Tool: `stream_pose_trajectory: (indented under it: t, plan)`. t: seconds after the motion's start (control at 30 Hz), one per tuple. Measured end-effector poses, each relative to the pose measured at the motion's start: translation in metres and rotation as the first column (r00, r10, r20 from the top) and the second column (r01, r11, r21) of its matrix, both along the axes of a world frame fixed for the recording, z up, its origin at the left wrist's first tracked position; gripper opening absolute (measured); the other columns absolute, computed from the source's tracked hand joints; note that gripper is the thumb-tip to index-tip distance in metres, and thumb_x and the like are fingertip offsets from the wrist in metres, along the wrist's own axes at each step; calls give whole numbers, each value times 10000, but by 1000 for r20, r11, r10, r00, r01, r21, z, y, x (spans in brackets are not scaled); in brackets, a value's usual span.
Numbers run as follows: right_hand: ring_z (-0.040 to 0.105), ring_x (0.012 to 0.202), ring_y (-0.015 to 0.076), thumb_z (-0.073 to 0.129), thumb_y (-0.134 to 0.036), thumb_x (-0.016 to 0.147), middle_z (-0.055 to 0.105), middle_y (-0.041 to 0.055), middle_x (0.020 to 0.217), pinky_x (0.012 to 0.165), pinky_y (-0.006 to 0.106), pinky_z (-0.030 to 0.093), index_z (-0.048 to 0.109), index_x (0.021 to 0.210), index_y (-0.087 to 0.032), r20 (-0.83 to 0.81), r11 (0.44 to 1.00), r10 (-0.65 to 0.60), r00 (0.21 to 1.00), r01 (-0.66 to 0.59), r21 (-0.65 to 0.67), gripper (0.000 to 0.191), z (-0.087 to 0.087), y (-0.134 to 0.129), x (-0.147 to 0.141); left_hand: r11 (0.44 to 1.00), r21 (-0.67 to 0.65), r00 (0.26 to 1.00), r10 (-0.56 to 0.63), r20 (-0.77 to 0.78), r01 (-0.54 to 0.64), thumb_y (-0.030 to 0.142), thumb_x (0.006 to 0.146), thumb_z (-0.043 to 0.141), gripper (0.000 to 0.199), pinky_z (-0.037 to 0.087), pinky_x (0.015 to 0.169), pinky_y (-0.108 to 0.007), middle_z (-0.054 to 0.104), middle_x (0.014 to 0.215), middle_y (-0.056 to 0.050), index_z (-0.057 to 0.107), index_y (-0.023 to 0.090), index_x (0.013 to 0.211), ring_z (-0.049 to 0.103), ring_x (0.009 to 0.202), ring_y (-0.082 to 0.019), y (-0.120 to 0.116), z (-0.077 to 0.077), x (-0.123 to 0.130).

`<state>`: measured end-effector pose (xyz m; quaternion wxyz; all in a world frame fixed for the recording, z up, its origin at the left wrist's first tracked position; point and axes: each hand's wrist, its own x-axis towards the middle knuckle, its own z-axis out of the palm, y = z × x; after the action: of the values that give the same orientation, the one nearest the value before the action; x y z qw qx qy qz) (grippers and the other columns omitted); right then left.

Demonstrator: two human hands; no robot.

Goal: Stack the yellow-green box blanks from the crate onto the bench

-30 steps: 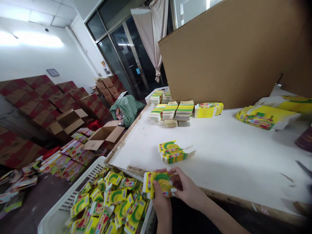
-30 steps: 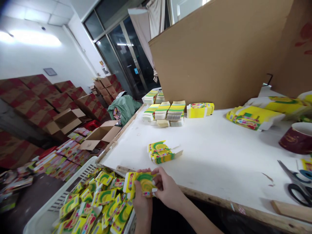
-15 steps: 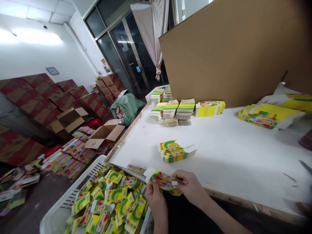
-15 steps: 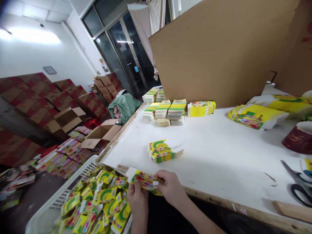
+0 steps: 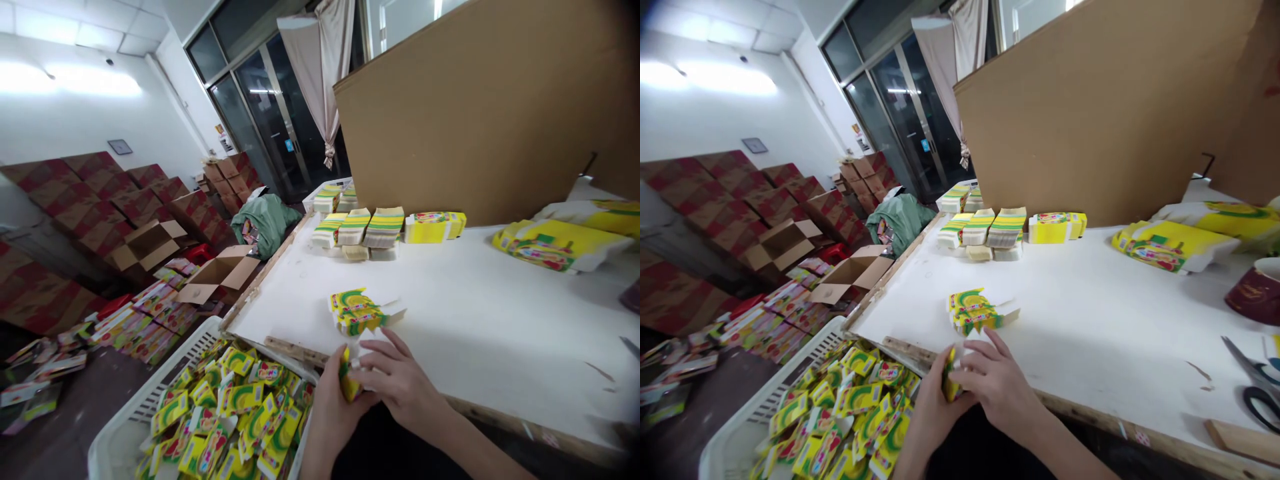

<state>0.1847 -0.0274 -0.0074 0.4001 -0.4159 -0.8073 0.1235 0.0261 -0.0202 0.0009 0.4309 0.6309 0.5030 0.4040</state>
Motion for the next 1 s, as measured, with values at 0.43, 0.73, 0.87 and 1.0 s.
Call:
stream_pose_trajectory:
  t: [0.43,0.73,0.87,1.0]
  plan:
    - [396,1206,243,521,-300,755,458,57,1307,1018,418,283,464,1232,-233,-644,655,-304,702,-337,-676,485,-21,8,-16,982,118,963,-117,-241,149,145,623,621,645,415,827,-327,547,1091,-58,314,241,1182,541,959,-208,-10,-16,15]
    - [271,1288,220,496,-80,692,321,22,1403,1063,419,198,285,1343,-266,-439,829,2,898,-247,-502,709,-6,-10,-15,975,176,982,-105,-158,133,133,642,600,575,457,744,-320,583,968,-102,367,185,1166,582,858,-216,-7,-35,12]
    - [348,1252,214,409,-20,673,441,40,1328,1045,413,252,472,1240,-263,-381,874,-73,922,-125,-470,620,-10,-3,-13,950,263,984,180,-12,-171,191,571,700,755,381,912,-405,474,1176,-164,347,164,1237,488,1070,-277,-3,-38,14]
    - [385,1229,215,393,-113,762,468,63,1305,1031,433,274,432,1272,-221,-554,870,-302,776,-13,-492,523,-23,10,-14,914,16,854,373,362,-406,239,521,754,812,364,944,-424,434,1249,-136,362,205,1232,441,1139,-290,0,-27,17]
